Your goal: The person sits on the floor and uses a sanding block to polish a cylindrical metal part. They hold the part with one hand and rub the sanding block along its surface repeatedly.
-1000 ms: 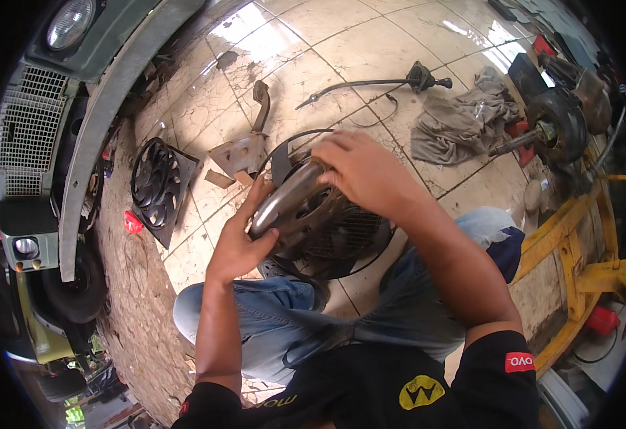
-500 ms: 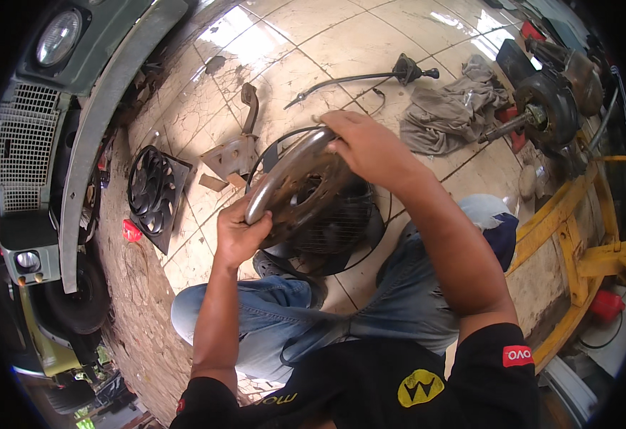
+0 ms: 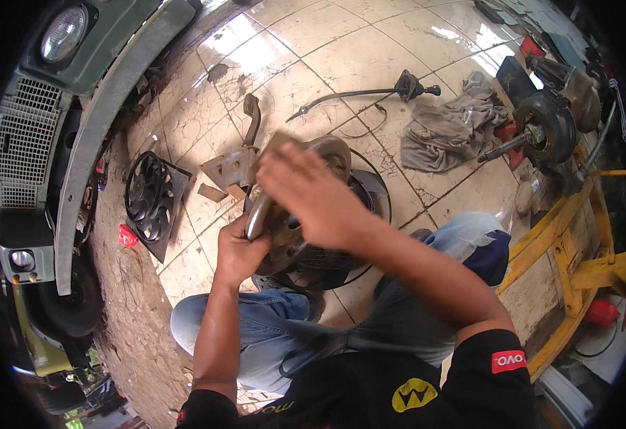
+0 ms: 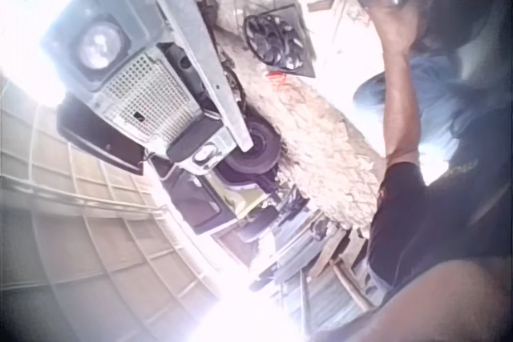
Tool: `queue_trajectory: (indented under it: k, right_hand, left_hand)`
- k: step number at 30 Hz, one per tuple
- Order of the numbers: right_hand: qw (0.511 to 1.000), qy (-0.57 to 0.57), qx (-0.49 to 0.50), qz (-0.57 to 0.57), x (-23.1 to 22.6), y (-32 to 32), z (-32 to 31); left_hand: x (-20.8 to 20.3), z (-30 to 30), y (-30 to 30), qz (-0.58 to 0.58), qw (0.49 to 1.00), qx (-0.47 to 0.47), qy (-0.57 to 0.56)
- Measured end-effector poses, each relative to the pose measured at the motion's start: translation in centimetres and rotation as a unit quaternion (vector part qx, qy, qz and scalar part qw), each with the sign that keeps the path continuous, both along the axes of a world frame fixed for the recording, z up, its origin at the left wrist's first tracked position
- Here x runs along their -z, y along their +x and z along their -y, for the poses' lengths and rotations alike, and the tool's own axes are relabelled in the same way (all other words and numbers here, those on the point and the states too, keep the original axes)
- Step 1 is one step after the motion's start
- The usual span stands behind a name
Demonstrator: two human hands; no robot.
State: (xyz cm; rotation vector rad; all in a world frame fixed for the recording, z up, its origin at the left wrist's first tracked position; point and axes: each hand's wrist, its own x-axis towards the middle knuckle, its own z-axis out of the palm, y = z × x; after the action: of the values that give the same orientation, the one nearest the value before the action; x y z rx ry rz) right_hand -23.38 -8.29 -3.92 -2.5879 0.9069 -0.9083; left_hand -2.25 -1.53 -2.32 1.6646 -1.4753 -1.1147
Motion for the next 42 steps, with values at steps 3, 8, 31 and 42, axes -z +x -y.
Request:
queue_trajectory:
  k: [3, 8, 31, 42]
  right_hand:
    - [0.999, -0.009, -0.035, -0.032, -0.2, -0.7, 0.4]
    - [0.996, 0.057, 0.07, 0.001, -0.3, -0.7, 1.8]
    - [0.997, -0.057, -0.051, 0.011, -0.3, 0.6, -0.9]
    - [1.0, 0.018, 0.013, 0.013, -0.7, -0.4, 1.2]
  left_hand:
    - [-0.5, 0.0, -0.5, 0.027, 0.999, 0.012, -0.014]
    - [0.3, -0.3, -0.5, 0.074, 0.987, 0.052, -0.134]
    - [0.1, -0.8, -0.6, 0.077, 0.995, 0.061, -0.004]
    - [-1.1, -0.9, -1.4, 0.093, 0.993, 0.075, -0.004]
